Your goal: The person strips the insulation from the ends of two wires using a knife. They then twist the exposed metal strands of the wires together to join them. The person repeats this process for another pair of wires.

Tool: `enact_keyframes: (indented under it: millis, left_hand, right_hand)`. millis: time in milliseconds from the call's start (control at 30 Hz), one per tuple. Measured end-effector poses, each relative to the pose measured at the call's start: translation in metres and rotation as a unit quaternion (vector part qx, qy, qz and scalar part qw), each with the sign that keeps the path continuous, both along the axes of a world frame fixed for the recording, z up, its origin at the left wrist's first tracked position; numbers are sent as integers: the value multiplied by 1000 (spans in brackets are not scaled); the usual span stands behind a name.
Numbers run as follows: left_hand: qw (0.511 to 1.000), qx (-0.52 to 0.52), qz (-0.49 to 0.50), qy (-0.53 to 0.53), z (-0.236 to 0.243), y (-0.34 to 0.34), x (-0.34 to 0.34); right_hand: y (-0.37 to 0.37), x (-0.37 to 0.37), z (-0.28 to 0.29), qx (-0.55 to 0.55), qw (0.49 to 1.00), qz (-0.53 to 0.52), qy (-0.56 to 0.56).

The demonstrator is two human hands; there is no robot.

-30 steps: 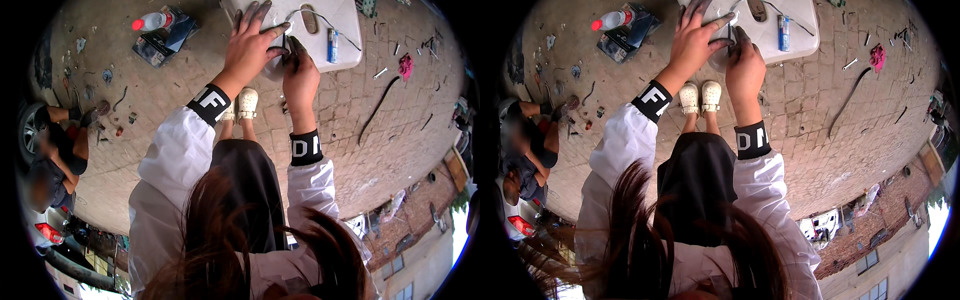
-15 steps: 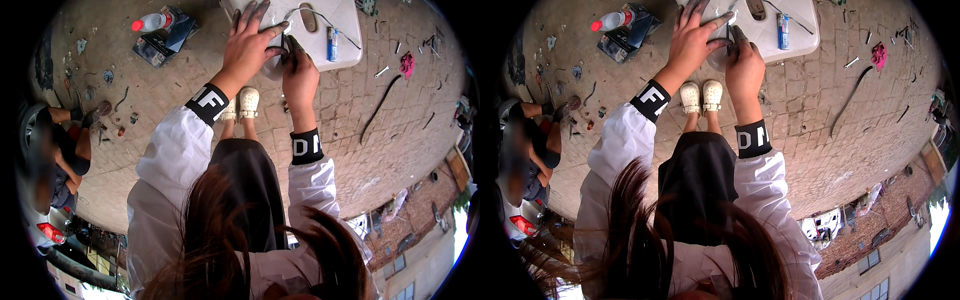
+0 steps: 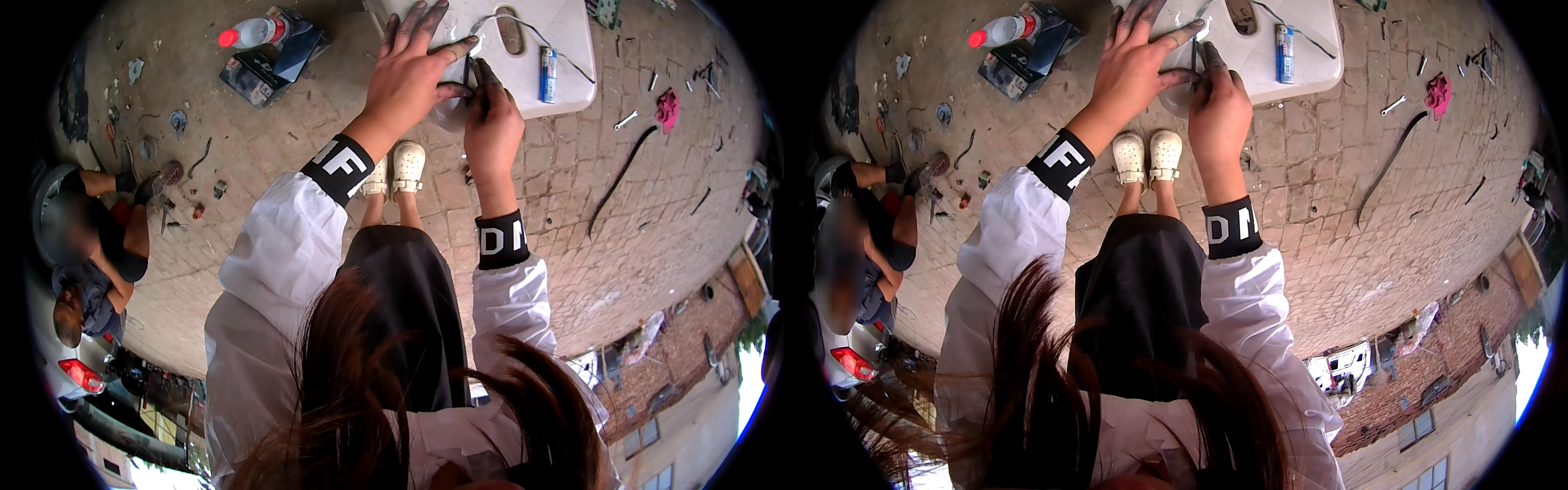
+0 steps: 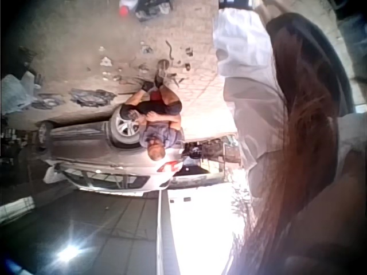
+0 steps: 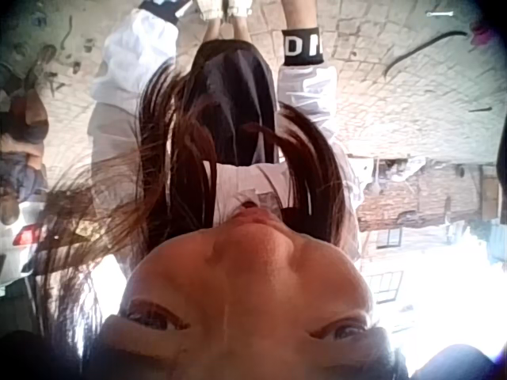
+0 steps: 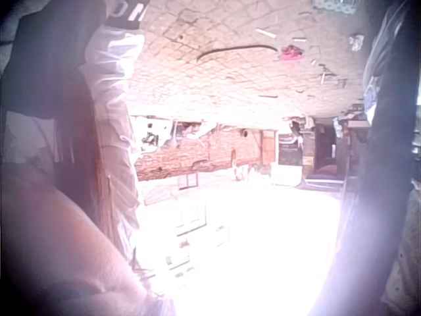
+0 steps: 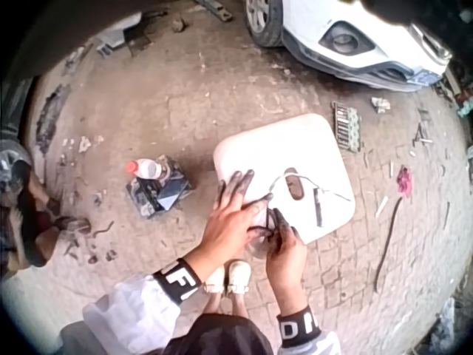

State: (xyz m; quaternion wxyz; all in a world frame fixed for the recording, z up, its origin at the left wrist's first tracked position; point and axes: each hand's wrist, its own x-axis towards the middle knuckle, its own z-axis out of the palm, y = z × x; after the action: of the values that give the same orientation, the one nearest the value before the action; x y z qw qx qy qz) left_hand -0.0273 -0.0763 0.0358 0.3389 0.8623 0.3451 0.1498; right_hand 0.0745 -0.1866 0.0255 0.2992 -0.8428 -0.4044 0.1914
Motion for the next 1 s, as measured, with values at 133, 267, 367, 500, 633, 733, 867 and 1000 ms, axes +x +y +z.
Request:
enact_keyframes:
  millis: [133,267,367,500,633,733,867,1000]
  left_hand:
    - [1000,-2,0,3,0,0,1]
    - [1000,-4,-1,4,0,1,0]
    - [1000,1,1,9,1,0,0]
    - [1000,3,1,10,-1,0,0]
    - [1000,-6,1,10,0,1,-1]
    - [999,30,3,13,-4,1,-2]
    - [999,8,34,-13,-4,-2,2]
    - [998,20,53,-28,-4,-5,7]
  right_hand:
    - [1,0,3,-14,1000,11,-19]
    - [7,-2,13,-86,995,15,-54]
    - [10,-7,18,-122,989,16,-87]
    - [13,-9,23,-151,983,27,-99]
    - [15,-1,28,-137,986,48,-78]
    - [13,1,21,-104,990,54,-83]
    - [13,-1,23,-102,991,38,-83]
    - [12,0,19,-101,990,45,-82]
